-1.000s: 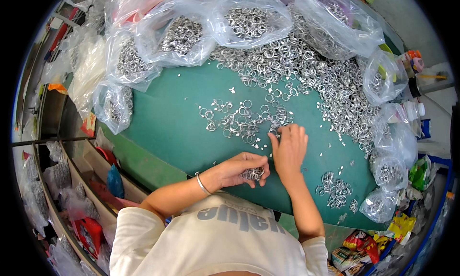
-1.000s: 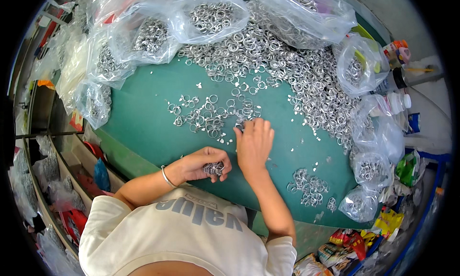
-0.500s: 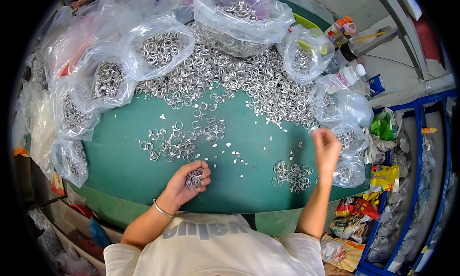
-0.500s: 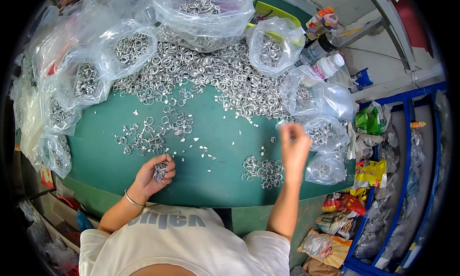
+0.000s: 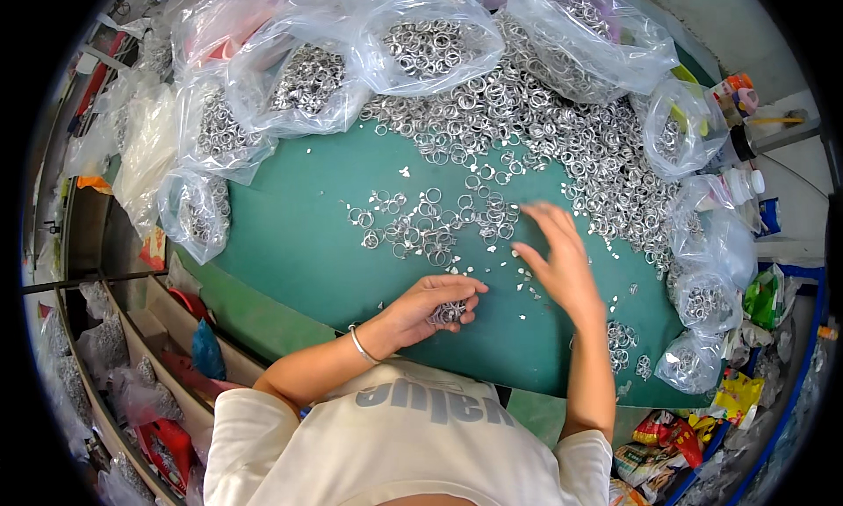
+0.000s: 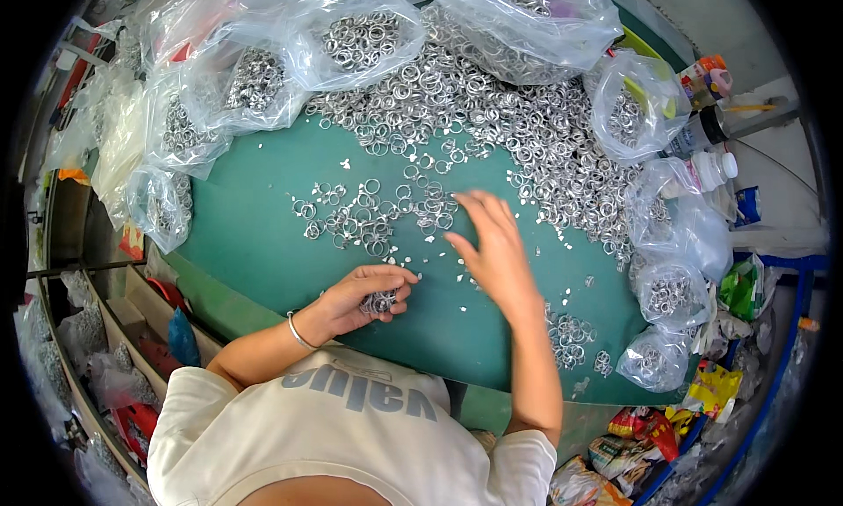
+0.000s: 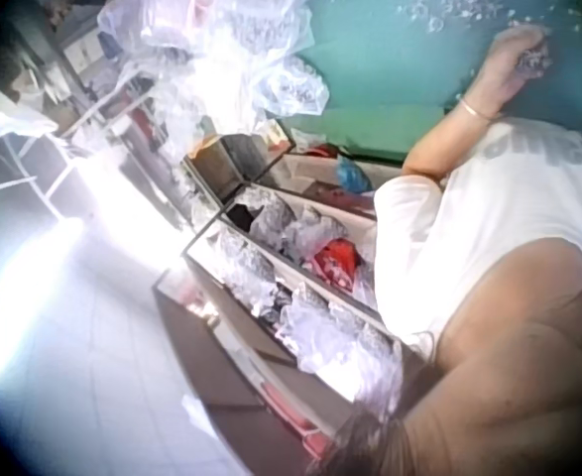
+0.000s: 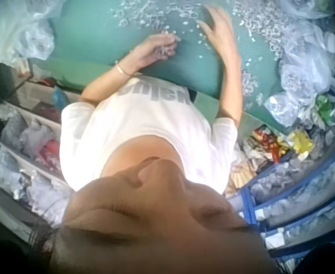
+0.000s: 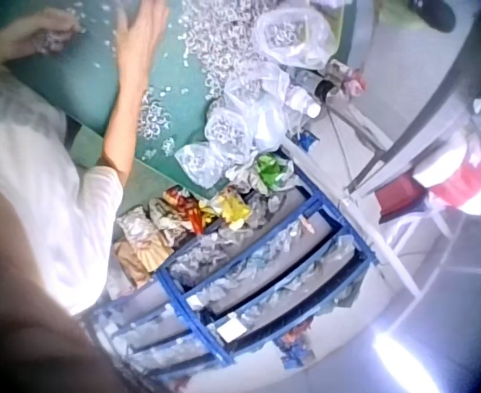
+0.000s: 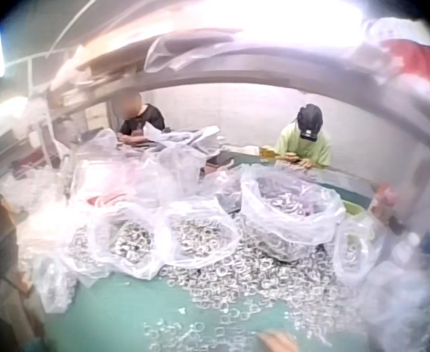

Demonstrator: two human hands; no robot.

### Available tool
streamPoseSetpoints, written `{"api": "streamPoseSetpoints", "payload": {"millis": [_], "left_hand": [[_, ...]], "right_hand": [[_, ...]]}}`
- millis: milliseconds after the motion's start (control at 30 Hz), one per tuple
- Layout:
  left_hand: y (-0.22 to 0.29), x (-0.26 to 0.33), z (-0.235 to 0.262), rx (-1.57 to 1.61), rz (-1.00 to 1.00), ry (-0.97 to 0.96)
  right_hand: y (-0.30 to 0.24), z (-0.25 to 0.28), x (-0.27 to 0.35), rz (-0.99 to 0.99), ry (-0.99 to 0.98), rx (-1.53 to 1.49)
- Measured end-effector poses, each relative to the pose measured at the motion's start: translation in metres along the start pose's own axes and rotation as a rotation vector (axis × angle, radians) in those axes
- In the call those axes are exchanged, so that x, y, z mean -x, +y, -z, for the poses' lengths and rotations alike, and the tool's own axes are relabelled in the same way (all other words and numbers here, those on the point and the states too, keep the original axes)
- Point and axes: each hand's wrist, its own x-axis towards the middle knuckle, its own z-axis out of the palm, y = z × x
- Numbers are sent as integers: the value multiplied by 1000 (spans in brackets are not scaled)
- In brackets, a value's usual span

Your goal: The person sorts through a large pile of small metal rings and star-shaped components on a green table by hand, picking up specific items and moving them to different areas.

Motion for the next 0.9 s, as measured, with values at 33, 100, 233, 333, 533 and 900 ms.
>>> {"api": "streamPoseSetpoints", "payload": {"millis": [33,100,233,333,533,900], "left_hand": [[-2,0,1,-8,-10,15],[-6,-2,3,-24,-19,32],[0,1,-1,28,-37,70],[2,2,2,239,-40,42],[7,1,0,395,-22,-3],[12,7,-10,305,-54,-43]], "right_hand": [[-4,-14,-9,37,39,54],[-8,-31,-19,100,121,172],[5,-47,-6,105,59,56],[13,-47,13,17,118,-98],[-3,-27,32,-306,195,-316],[-31,-21,50,-222,269,-206]]}}
